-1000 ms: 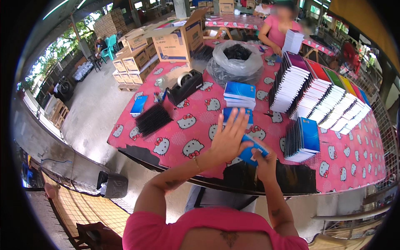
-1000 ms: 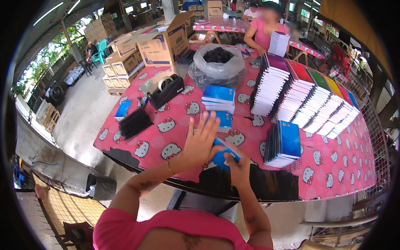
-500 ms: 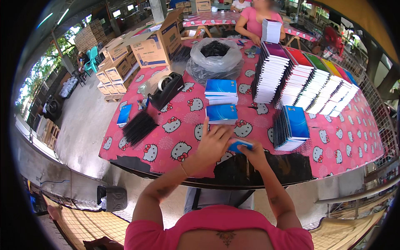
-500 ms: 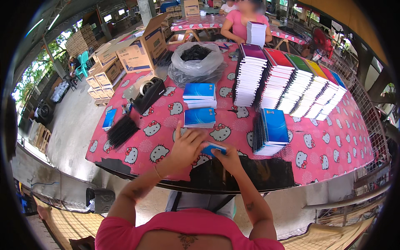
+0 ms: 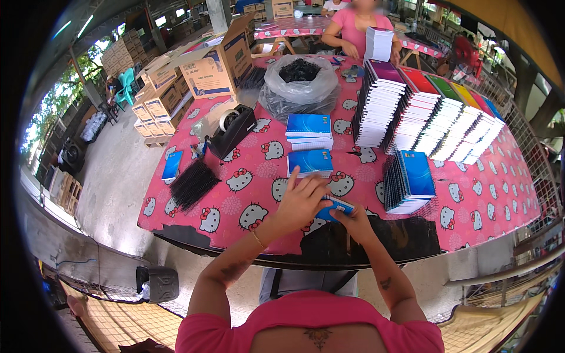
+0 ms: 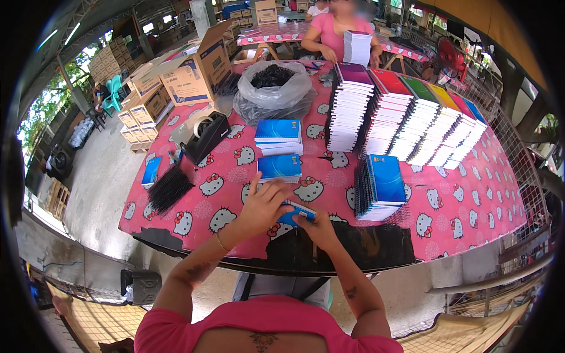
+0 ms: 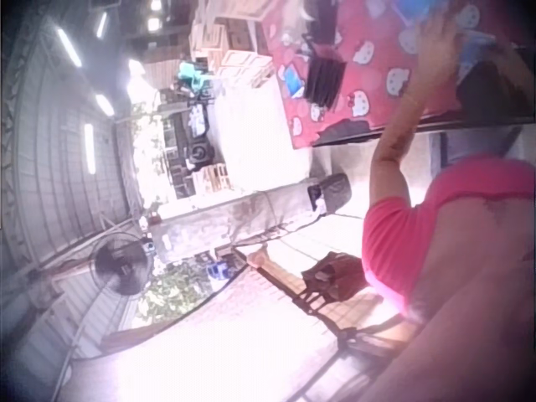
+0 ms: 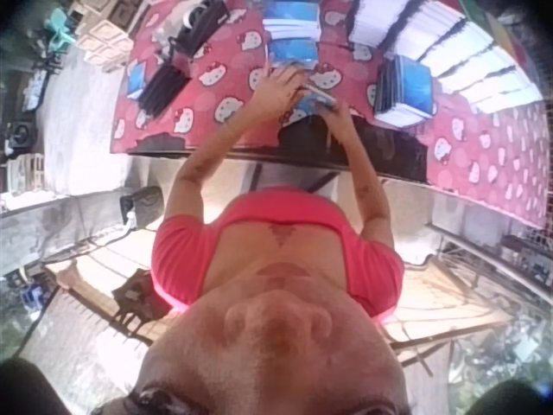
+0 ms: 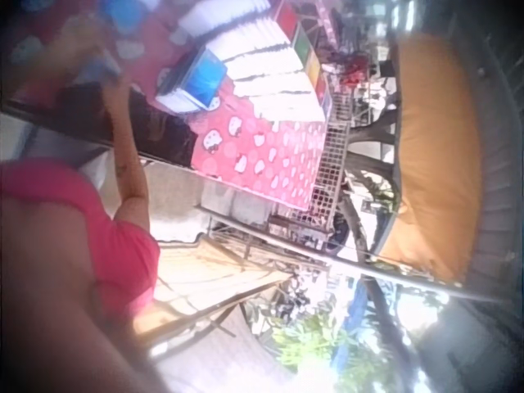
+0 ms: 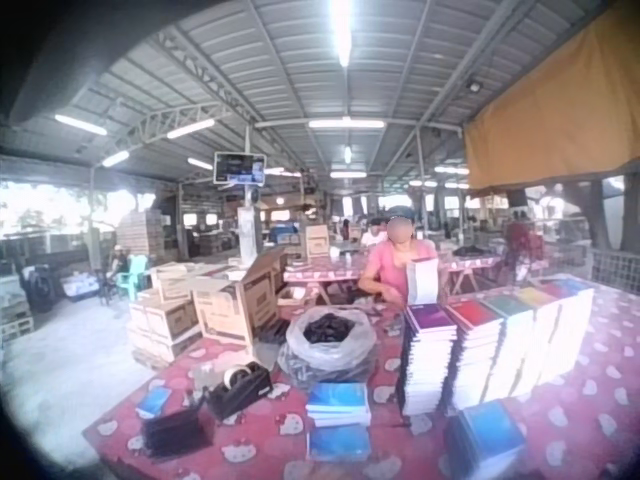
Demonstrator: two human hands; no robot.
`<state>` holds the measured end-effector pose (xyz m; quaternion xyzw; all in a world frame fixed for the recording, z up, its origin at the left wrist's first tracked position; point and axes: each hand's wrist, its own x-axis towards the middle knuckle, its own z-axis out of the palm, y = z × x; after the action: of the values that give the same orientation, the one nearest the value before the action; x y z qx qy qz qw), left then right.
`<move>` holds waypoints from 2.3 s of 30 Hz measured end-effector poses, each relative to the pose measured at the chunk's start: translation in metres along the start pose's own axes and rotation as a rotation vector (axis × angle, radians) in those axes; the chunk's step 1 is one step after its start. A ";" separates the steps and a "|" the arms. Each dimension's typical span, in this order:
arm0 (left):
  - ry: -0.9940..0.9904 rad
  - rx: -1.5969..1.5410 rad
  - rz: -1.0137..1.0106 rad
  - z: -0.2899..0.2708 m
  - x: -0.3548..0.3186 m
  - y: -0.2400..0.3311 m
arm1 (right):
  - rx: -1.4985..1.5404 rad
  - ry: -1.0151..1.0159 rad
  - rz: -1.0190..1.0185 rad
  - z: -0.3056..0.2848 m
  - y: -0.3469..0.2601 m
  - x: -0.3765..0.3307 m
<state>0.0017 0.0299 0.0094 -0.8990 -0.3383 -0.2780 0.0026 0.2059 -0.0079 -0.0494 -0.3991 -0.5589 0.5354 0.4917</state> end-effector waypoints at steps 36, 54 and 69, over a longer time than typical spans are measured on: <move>0.120 -0.089 -0.009 0.038 -0.009 0.002 | -0.411 -0.042 0.032 -0.003 -0.017 0.008; 0.036 -0.137 0.002 0.024 0.000 0.033 | -0.666 0.081 -0.249 -0.036 -0.034 0.003; 0.149 -0.696 0.387 0.094 0.174 0.072 | -0.582 0.476 -0.100 -0.173 -0.109 -0.058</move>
<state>0.1996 0.0977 0.0307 -0.8707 -0.0476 -0.4348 -0.2249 0.3950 -0.0403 0.0414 -0.6075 -0.5764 0.2221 0.4993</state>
